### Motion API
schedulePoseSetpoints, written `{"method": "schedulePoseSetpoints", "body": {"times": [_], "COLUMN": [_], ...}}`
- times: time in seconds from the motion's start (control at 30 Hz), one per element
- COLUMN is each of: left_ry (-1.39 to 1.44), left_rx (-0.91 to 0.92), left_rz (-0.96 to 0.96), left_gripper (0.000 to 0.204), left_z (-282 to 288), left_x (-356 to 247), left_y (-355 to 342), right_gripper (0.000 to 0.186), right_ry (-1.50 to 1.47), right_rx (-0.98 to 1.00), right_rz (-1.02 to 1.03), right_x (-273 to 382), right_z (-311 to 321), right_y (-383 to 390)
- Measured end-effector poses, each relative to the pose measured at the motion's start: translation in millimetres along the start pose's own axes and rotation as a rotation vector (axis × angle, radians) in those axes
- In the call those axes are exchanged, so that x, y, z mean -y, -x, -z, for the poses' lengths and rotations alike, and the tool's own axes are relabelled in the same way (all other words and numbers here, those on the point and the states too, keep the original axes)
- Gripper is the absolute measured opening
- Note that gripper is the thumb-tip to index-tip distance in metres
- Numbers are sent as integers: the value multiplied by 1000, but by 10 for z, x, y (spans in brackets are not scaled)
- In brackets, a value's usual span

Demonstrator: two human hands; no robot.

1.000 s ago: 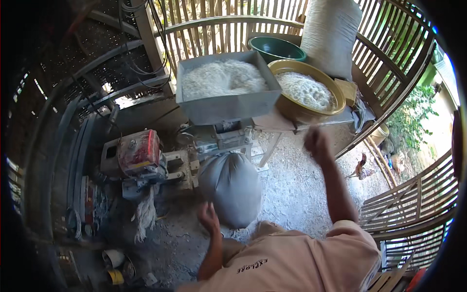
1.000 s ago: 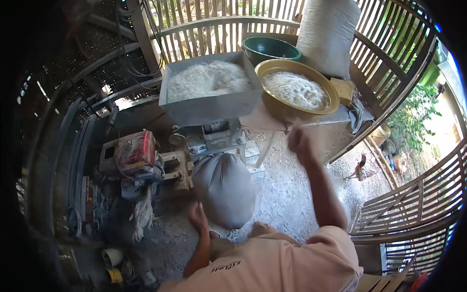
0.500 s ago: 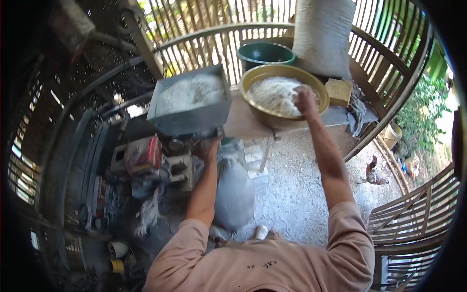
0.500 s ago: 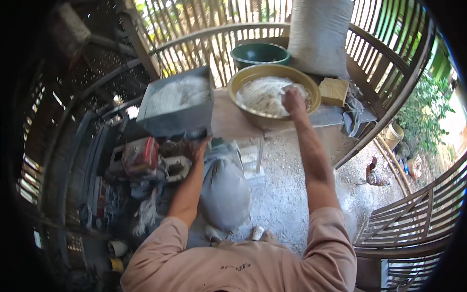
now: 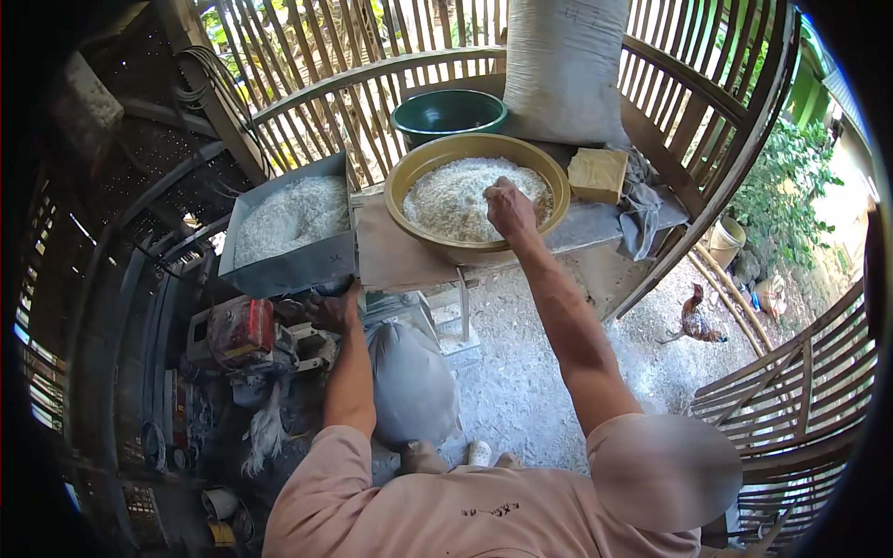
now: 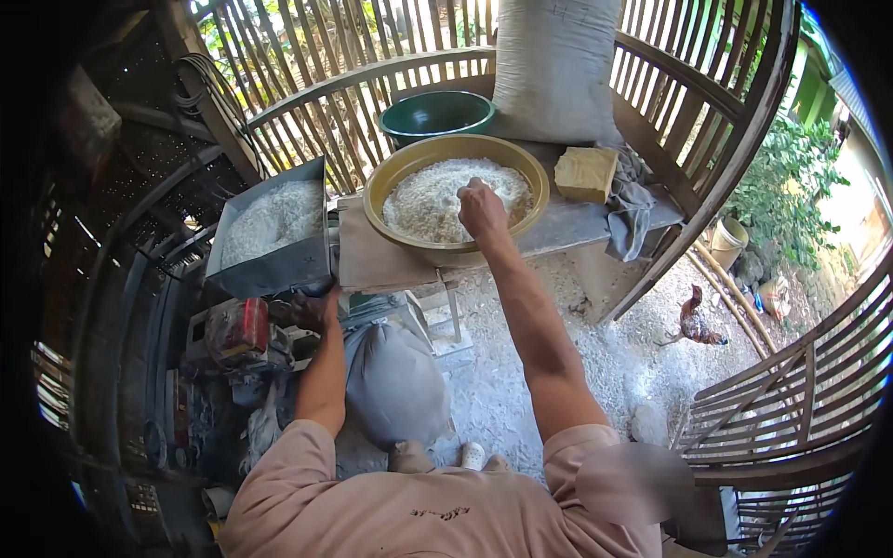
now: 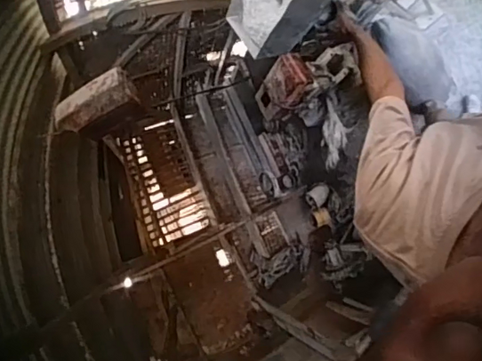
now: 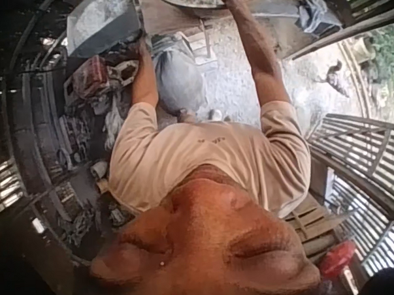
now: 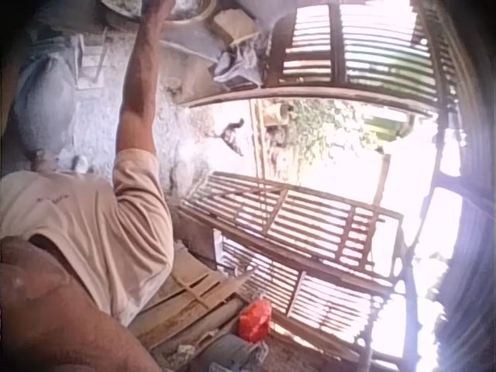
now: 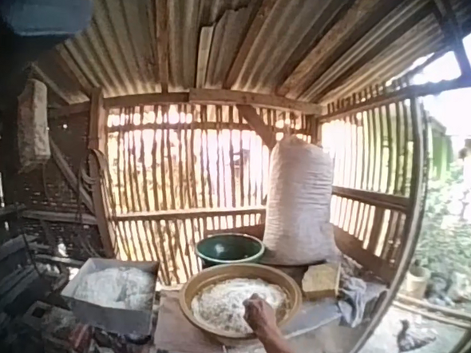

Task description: The person pours rice from a bowl into the hopper of a milling machine, uses their hands to push the rice through, and moves a bowl on a wooden bench.

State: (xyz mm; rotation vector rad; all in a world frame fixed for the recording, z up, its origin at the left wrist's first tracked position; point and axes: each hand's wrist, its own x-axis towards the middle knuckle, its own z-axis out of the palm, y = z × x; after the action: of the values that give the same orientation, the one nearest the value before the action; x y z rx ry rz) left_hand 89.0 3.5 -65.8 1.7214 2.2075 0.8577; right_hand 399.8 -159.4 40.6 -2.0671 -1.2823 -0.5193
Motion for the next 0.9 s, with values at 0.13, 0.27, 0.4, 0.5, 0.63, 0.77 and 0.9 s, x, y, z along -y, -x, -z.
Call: {"method": "schedulePoseSetpoints", "body": {"times": [0.13, 0.27, 0.4, 0.5, 0.63, 0.77, 0.9], "left_ry": [-31, 3, 16, 0, 39, -156, -295], "left_rx": [-101, -119, -48, -39, -3, 93, -89], "left_rz": [-29, -65, -46, -100, -80, 28, -135], "left_gripper": [114, 111, 110, 108, 115, 104, 80], "left_z": [-84, -107, -55, -249, -596, -556, -531], "left_x": [115, 72, 92, 174, 452, 412, 584], "left_y": [-36, -48, -23, -103, -345, -276, -264], "right_gripper": [12, 12, 11, 14, 26, 21, 21], "right_ry": [57, 109, -116, -122, -306, -404, -204], "right_rx": [175, -35, 148, 281, 268, 133, -143], "right_rz": [-153, 143, 43, 111, 397, 332, 431], "right_x": [163, -64, 89, 104, 59, 46, -125], "right_z": [138, -42, 76, 175, 70, 165, 89], "right_y": [-74, -25, -30, -51, -177, -721, -783]}}
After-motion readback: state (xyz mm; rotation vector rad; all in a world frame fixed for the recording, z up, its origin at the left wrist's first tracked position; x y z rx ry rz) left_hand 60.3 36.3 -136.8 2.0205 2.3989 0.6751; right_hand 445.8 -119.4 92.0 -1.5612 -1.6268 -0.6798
